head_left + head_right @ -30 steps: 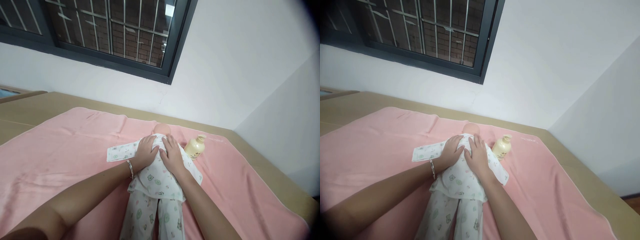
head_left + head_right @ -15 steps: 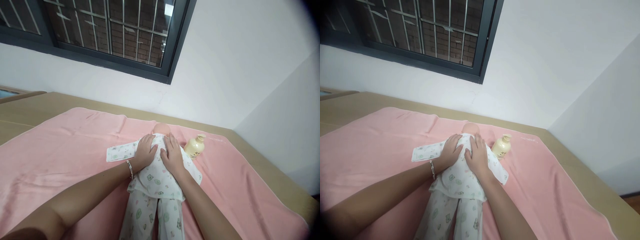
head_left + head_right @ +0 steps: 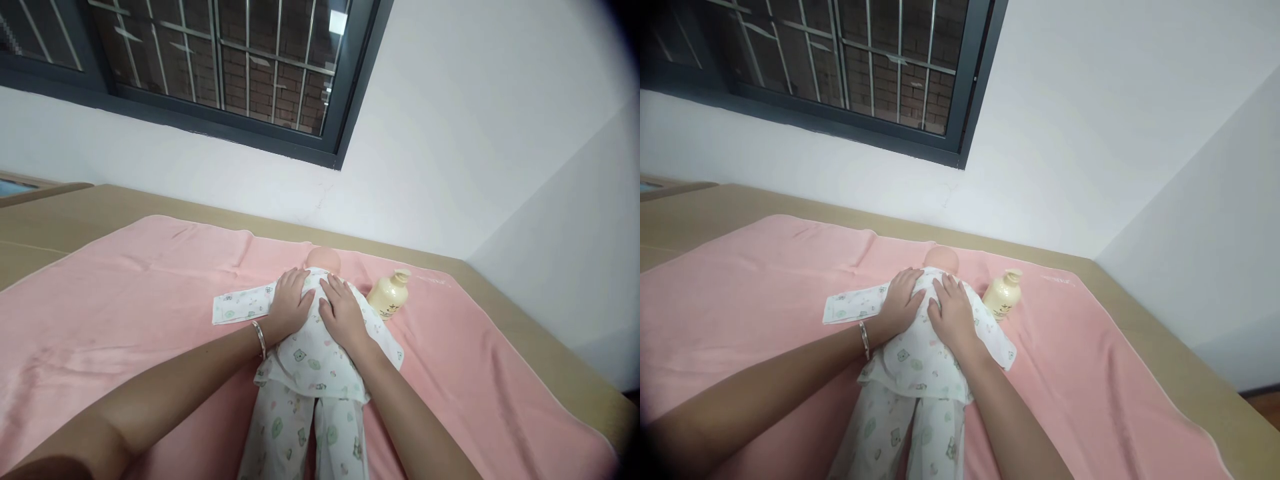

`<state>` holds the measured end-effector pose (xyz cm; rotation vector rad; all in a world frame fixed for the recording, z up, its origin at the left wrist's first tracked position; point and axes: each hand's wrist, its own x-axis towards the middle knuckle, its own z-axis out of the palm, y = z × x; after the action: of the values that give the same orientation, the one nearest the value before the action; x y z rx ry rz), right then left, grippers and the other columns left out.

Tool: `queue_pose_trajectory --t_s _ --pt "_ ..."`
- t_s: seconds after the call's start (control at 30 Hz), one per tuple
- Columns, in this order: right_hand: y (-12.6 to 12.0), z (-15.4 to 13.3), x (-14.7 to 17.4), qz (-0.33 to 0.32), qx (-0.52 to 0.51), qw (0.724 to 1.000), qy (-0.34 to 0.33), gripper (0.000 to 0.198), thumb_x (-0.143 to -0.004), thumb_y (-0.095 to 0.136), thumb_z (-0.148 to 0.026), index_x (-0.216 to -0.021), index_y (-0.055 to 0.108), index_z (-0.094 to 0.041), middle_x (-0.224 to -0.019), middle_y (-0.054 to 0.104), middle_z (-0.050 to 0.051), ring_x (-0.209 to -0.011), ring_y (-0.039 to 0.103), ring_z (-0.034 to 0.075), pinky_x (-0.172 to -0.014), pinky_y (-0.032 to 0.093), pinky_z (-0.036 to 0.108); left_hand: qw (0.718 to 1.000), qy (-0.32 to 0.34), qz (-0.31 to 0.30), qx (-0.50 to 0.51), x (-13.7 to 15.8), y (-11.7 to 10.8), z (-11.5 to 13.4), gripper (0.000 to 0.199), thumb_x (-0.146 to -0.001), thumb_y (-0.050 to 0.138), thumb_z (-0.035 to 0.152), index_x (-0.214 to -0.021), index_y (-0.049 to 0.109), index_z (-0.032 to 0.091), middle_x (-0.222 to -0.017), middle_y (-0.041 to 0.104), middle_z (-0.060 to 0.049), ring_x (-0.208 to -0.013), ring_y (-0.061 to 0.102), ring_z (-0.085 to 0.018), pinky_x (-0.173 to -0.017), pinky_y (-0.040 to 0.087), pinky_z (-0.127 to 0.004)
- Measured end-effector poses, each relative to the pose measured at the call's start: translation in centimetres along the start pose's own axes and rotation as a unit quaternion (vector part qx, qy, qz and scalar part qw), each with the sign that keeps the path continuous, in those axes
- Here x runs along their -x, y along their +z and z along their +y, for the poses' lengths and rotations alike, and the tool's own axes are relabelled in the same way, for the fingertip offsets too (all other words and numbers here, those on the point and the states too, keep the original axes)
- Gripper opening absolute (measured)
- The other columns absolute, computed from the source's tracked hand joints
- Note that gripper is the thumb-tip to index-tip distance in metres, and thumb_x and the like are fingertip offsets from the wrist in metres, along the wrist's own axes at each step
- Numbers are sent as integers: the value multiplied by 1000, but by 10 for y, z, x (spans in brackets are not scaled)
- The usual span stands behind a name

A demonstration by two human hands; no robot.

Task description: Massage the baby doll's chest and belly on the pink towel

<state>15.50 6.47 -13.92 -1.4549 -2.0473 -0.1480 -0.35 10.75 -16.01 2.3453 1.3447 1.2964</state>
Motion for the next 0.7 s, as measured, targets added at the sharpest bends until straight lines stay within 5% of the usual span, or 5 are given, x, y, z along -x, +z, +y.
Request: queue_pose_trajectory --t_s 0.2,0.4,0.53,0.63,0.7 --pt "-3 -3 -1 -27 11 999 28 47 -94 40 -25 -138 52 -14 -150 43 12 -143 33 25 -119 24 46 1000 -11 -16 -6 -1 -2 3 42 -93 40 30 -130 51 14 -135 55 -14 -133 41 -30 -116 26 -52" --pt "-21 -33 -1 -109 113 977 141 53 -99 35 -32 -148 39 -13 -150 40 21 -140 36 33 -114 27 52 997 -26 -58 -40 -4 -10 10 45 -92 41 28 -135 49 13 -149 42 -17 -142 31 -31 -118 19 -55" --pt "-58 -57 5 -213 104 962 133 59 -97 39 -33 -152 31 -13 -154 31 22 -141 33 36 -113 27 52 995 -21 -89 -51 -3 -12 9 44 -96 36 29 -135 50 16 -145 49 -14 -139 37 -28 -118 20 -56" --pt "-101 -63 12 -299 16 952 66 62 -95 44 -43 -152 32 -22 -154 36 14 -140 36 33 -113 29 51 994 -22 -90 -52 -4 -14 8 44 -97 35 30 -134 52 15 -142 53 -12 -135 43 -27 -117 25 -53" --pt "-130 -60 17 -301 -24 951 70 61 -95 41 -49 -152 30 -30 -152 41 7 -137 41 31 -110 34 48 995 -27 -88 -47 -5 -17 11 44 -96 35 31 -133 53 15 -141 54 -13 -134 44 -27 -117 28 -51"
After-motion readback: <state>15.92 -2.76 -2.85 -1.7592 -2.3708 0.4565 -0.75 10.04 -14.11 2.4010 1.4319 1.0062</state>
